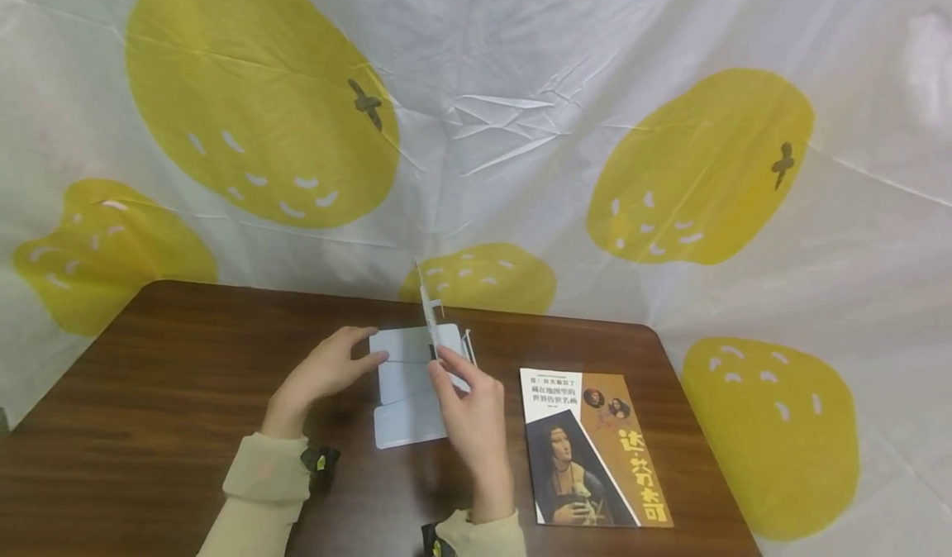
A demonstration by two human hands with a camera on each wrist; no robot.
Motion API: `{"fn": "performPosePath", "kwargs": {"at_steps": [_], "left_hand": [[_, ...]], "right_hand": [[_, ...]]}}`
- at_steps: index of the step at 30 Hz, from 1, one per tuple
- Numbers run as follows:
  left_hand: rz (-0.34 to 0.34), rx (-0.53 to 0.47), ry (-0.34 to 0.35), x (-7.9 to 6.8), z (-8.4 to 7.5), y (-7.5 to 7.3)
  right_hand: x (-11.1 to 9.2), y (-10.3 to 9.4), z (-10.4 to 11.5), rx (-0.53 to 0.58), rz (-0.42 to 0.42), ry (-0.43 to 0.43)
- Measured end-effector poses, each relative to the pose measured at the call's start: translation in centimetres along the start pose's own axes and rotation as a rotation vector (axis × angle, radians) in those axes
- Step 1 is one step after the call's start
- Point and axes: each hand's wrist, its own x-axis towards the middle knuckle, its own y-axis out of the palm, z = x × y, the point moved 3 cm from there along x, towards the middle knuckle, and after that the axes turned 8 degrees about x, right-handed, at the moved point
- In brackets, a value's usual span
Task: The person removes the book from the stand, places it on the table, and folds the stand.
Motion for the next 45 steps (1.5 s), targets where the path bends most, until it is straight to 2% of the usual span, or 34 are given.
{"fn": "performPosePath", "kwargs": {"at_steps": [4, 11, 18, 22, 28, 31, 39, 45], "left_hand": [[-0.026, -0.052, 0.021, -0.5, 0.1, -1.0], [-0.107, -0.21, 0.021, -0.7, -0.7, -2.2], [-0.154, -0.336, 0.015, -0.6, -1.6, -2.1], [-0.164, -0.34, 0.016, 0.0, -1.9, -1.6], [-0.199, -0.317, -0.015, 0.1, -1.9, -0.8], [-0.216, -0.298, -0.026, 0.0, -2.2, -0.6], [-0.25, -0.263, -0.083, -0.3, -2.2, -0.9], [-0.279, -0.276, -0.078, -0.2, -1.6, -1.0]], "right_hand": [[-0.1, 0.4, 0.2, -0.016, 0.026, -0.055], [-0.4, 1.4, 0.3, -0.05, 0.093, -0.114], [-0.7, 2.7, 0.6, -0.117, 0.16, -0.182], [-0.7, 3.4, 0.6, -0.18, 0.174, -0.266], [-1.0, 4.6, 0.5, -0.295, 0.215, -0.396], [-1.0, 4.8, 0.5, -0.3, 0.221, -0.397], [-1.1, 5.2, 0.2, -0.276, 0.247, -0.327], [-1.0, 5.2, 0.1, -0.266, 0.254, -0.333]]}}
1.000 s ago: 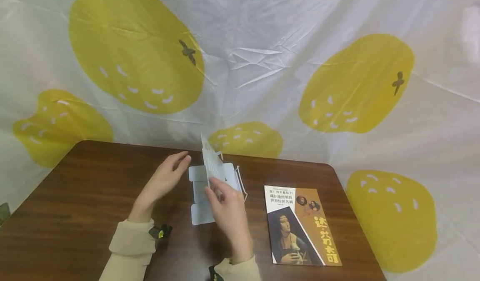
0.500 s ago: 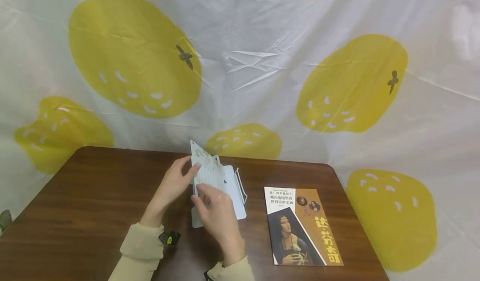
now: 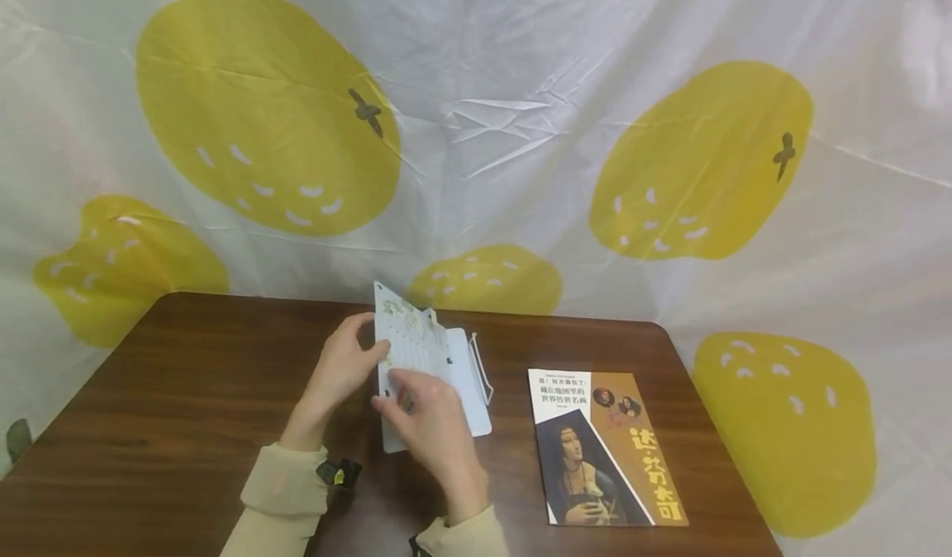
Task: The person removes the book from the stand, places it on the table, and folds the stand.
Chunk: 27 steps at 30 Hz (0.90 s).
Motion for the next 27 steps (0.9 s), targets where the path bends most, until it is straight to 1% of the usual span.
{"fn": "performPosePath", "kwargs": {"at_steps": [4, 7, 11, 13, 18, 23, 27], "left_hand": [[-0.002, -0.027, 0.002, 0.1, 0.3, 0.0], [0.008, -0.028, 0.001, 0.2, 0.5, -0.1], [0.011, -0.028, 0.013, 0.3, 1.0, -0.2], [0.008, -0.033, 0.015, 0.3, 1.2, -0.2], [0.016, -0.034, 0.002, 0.3, 1.7, -0.3], [0.03, -0.025, -0.003, 0.4, 1.9, -0.4], [0.039, -0.023, 0.005, 0.5, 1.9, -0.4]], "right_hand": [[0.1, -0.3, -0.4, 0.024, 0.022, 0.022], [0.0, -1.0, -1.1, 0.048, 0.018, 0.084], [-0.3, -2.4, -2.5, 0.067, -0.035, 0.164], [-0.5, -3.2, -3.3, 0.068, -0.07, 0.188], [-1.2, -4.9, -5.1, 0.06, -0.138, 0.272], [-1.8, -5.7, -6.3, 0.05, -0.155, 0.35], [-1.9, -5.7, -6.7, 0.048, -0.135, 0.385]]}}
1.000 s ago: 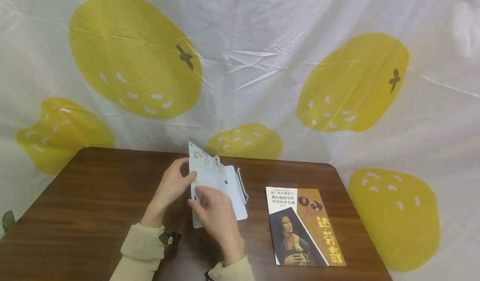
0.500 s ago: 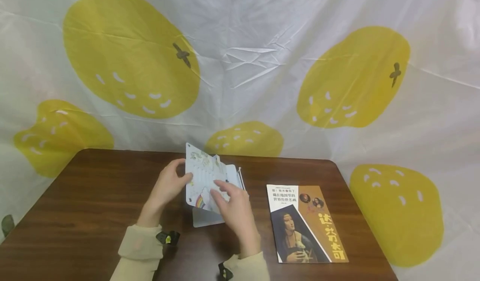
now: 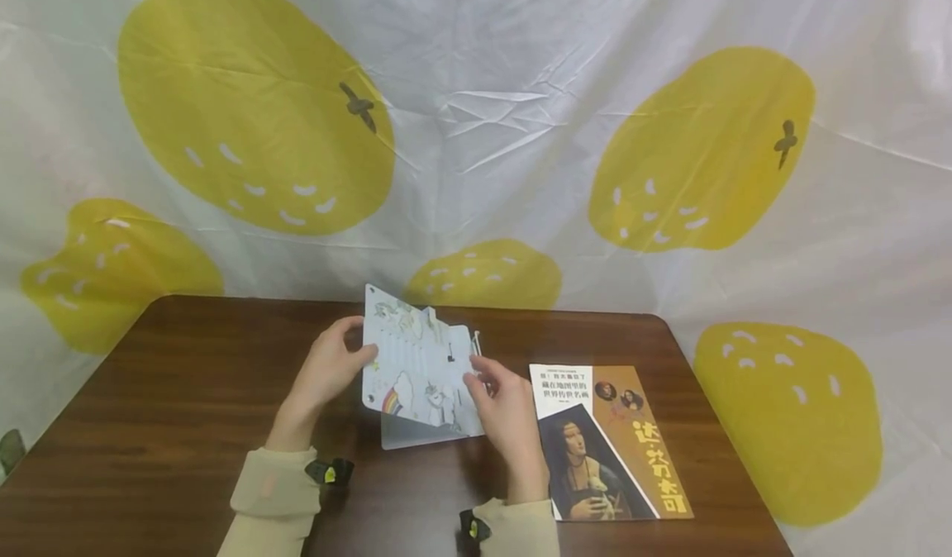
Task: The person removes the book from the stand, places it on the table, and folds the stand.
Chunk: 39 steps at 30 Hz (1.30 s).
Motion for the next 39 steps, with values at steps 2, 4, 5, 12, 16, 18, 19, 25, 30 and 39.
{"fn": "performPosePath", "kwargs": {"at_steps": [2, 4, 5, 12, 16, 18, 19, 25, 30, 39], "left_hand": [[0.004, -0.004, -0.001, 0.0, 0.1, 0.0], [0.012, -0.009, -0.007, 0.1, 0.1, 0.0], [0.017, -0.01, -0.01, 0.0, 0.2, 0.0], [0.048, -0.005, -0.036, 0.0, 0.6, 0.0], [0.058, -0.005, -0.048, -0.1, 0.8, -0.2], [0.063, -0.003, -0.054, -0.2, 0.9, -0.3], [0.065, -0.003, -0.058, -0.2, 0.9, -0.4], [0.077, 0.01, -0.075, -0.3, 1.2, -0.7], [0.085, 0.023, -0.096, -0.2, 1.6, -0.7], [0.12, 0.033, -0.128, -0.1, 2.7, -0.2]], "right_hand": [[0.0, 0.2, -0.2, -0.001, 0.026, 0.006], [0.0, 0.4, -0.4, -0.007, 0.05, 0.006], [0.0, 0.4, -0.5, -0.009, 0.059, 0.009], [-0.1, 0.4, -1.7, -0.036, 0.05, 0.046], [-0.1, 0.0, -2.3, -0.065, 0.015, 0.072], [0.0, -0.2, -2.5, -0.072, 0.001, 0.08], [0.0, -0.3, -2.6, -0.078, -0.005, 0.087], [0.1, -0.4, -3.5, -0.084, -0.031, 0.13], [0.1, 0.0, -4.3, -0.097, -0.067, 0.123], [0.0, 0.4, -4.8, -0.105, -0.155, 0.143]]}}
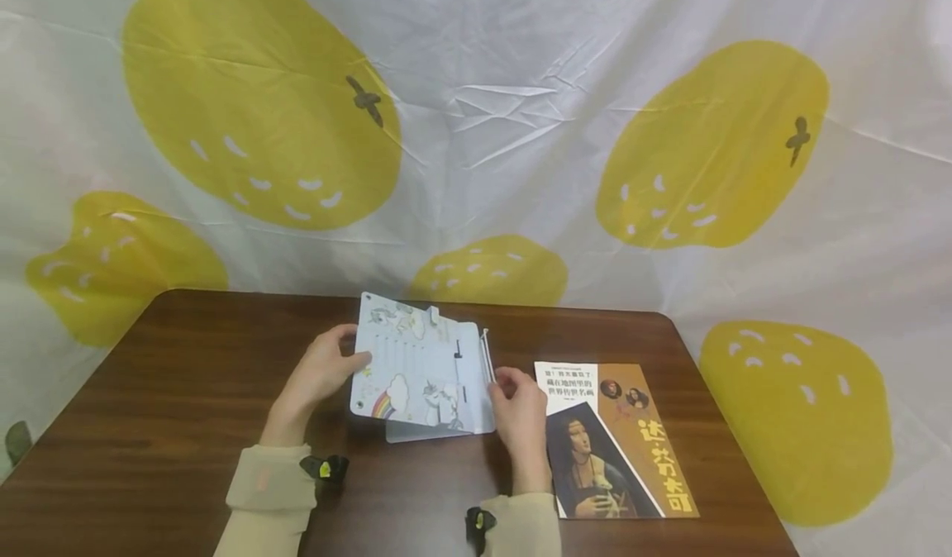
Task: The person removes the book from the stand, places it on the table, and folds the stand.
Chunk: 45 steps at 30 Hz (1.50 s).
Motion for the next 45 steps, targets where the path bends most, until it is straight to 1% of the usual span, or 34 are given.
{"fn": "performPosePath", "kwargs": {"at_steps": [7, 17, 25, 33, 38, 41, 45], "left_hand": [[0.019, 0.026, -0.022, 0.3, 1.0, 0.3], [0.024, 0.117, -0.045, 0.5, 2.5, 0.7], [0.042, 0.173, -0.055, 0.6, 3.3, 1.1], [0.043, 0.17, -0.039, 0.6, 3.8, 1.3], [0.042, 0.173, -0.055, 0.8, 4.1, 1.5], [0.048, 0.187, -0.063, 0.9, 4.2, 1.6], [0.05, 0.214, -0.053, 1.0, 4.3, 1.8]], "right_hand": [[0.0, 0.0, -0.3, -0.011, -0.041, 0.056], [-0.1, 0.1, -0.6, 0.02, -0.046, 0.11], [-0.1, 0.0, -0.6, 0.023, -0.044, 0.097], [0.0, 0.0, -0.6, 0.027, -0.045, 0.099], [0.1, 0.1, -0.7, 0.02, -0.039, 0.111], [0.1, 0.1, -0.7, 0.017, -0.038, 0.117], [0.1, 0.1, -0.8, 0.018, -0.04, 0.118]]}}
